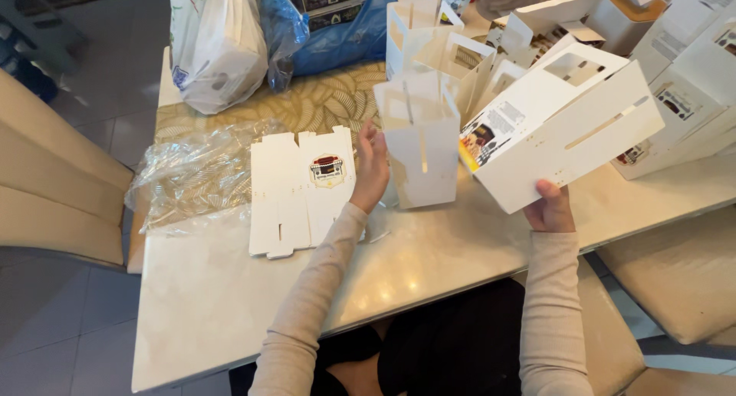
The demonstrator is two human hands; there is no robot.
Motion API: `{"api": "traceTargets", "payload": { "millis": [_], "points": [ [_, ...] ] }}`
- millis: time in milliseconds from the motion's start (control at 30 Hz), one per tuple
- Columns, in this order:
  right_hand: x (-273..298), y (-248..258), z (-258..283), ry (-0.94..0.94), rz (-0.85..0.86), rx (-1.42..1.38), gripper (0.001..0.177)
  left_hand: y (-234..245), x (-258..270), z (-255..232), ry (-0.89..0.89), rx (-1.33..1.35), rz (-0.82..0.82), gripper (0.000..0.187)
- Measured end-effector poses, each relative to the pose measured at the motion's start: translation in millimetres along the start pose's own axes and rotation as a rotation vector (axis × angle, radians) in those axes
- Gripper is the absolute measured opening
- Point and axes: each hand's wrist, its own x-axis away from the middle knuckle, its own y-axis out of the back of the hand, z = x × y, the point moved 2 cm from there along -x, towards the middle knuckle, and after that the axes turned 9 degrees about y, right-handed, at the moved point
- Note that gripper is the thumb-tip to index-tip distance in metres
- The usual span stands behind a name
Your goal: The person assembles flat white cardboard boxes by folding and interlocking the flaps. They handle multiple boxes one at a time, folding the sides and securing the tabs to form rectangular containers, then place the finished boxes on the table.
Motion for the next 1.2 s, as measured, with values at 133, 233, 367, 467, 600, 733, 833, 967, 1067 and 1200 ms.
{"api": "traceTargets", "payload": {
  "millis": [133, 233, 367, 467, 600, 733, 833, 967, 1067, 1200],
  "points": [
    [5, 6, 13, -0.003, 0.025, 0.014, 0.093, 0, 5, -21, -0.139, 0.038, 0.019, 0.065],
    [2, 11, 22, 0.046, 0.044, -0.117, 0.094, 0, 12, -46, -0.359, -0.089, 0.043, 0.061],
    [-15, 11, 31, 0.128, 0.059, -0.185, 0.093, -3, 17, -70, -0.358, -0.116, 0.114, 0.059],
    [-29, -2, 36, 0.143, 0.098, -0.169, 0.094, -1, 14, -78, -0.350, -0.151, 0.187, 0.053],
    [-53, -34, 40, 0.081, 0.137, -0.177, 0.080, 2, 4, -78, -0.357, -0.210, 0.334, 0.040],
    [-76, -77, 39, 0.030, 0.173, -0.107, 0.075, -2, -7, -76, -0.346, -0.339, 0.249, 0.029],
    [-85, -105, 35, -0.053, 0.180, -0.029, 0.073, -1, -12, -76, -0.303, -0.328, 0.267, 0.030],
    [-87, -127, 31, -0.071, 0.237, 0.189, 0.077, 11, -6, -79, -0.170, -0.217, 0.382, 0.046],
    [-86, -130, 36, -0.044, 0.244, 0.319, 0.079, 15, 3, -79, -0.088, -0.207, 0.380, 0.058],
    [-87, -128, 50, -0.061, 0.320, 0.620, 0.083, 11, 13, -74, -0.083, -0.154, 0.288, 0.061]
  ]
}}
